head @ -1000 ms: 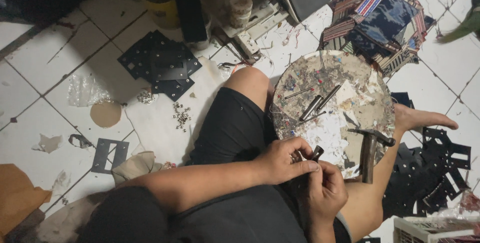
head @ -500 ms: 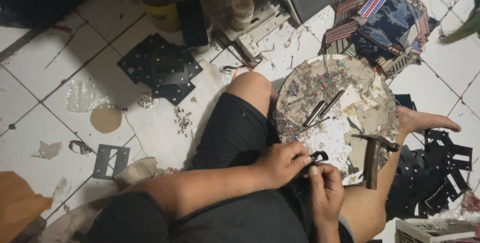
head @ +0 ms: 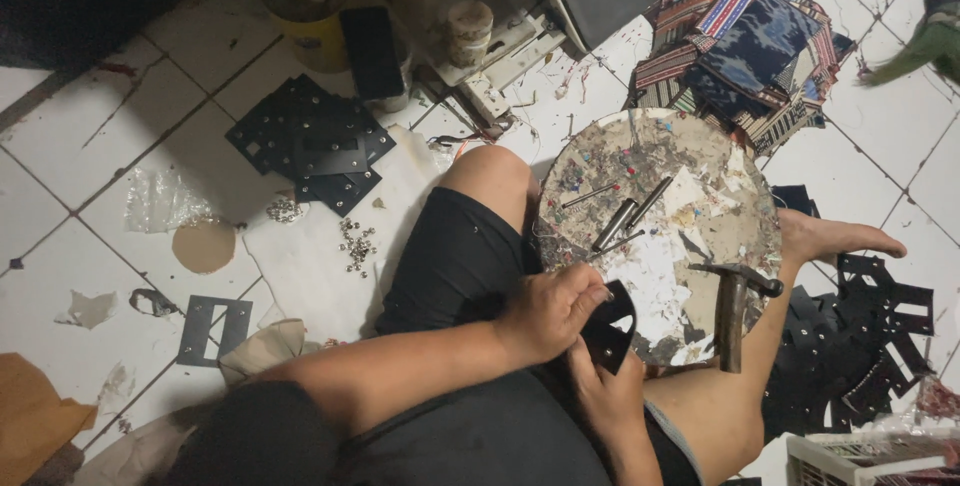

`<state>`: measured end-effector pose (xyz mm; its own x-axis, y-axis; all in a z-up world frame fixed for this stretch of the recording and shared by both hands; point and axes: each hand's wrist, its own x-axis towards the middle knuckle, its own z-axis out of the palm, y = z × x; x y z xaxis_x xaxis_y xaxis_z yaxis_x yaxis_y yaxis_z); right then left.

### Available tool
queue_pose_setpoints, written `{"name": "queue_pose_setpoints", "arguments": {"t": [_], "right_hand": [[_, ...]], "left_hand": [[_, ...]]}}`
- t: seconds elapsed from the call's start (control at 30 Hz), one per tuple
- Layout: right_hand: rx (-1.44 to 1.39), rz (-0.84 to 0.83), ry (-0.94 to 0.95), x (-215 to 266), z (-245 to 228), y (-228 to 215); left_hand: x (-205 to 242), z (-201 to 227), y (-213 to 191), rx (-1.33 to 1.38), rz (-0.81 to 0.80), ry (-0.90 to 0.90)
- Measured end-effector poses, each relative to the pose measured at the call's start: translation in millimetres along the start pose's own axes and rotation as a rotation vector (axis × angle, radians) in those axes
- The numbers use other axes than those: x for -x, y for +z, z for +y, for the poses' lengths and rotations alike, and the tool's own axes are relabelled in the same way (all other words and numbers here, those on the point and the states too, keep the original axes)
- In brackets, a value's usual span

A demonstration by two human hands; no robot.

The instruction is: Attaching metal rivets to black leather components using a hammer and punch tool on a workshop floor.

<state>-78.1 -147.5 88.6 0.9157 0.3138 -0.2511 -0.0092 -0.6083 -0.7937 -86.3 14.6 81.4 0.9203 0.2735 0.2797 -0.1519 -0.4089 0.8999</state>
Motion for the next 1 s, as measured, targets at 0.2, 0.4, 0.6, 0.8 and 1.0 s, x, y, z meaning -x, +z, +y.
{"name": "queue_pose_setpoints", "arguments": {"t": [0.2, 0.4, 0.6, 0.8, 1.0], "right_hand": [[-0.130, -0.206, -0.246, 8, 18, -15], [-0.373, -0.369, -0.215, 12, 23, -25], [-0.269, -0.033, -0.121, 3, -8, -49], [-0.395, 0.246, 0.044, 6, 68, -94], [0.042, 0.881, 0.470, -5, 253, -178]], "left_hand": [[-6, -33, 8, -0.285, 0.042, 0.266], [-33, -48, -52, -0.161, -0.296, 0.127], [-1, -266, -172, -0.834, 0.212, 0.266], [66, -353, -305, -1.194, 0.041, -0.557], [-25, -376, -245, -1.063, -0.006, -0.337]]}}
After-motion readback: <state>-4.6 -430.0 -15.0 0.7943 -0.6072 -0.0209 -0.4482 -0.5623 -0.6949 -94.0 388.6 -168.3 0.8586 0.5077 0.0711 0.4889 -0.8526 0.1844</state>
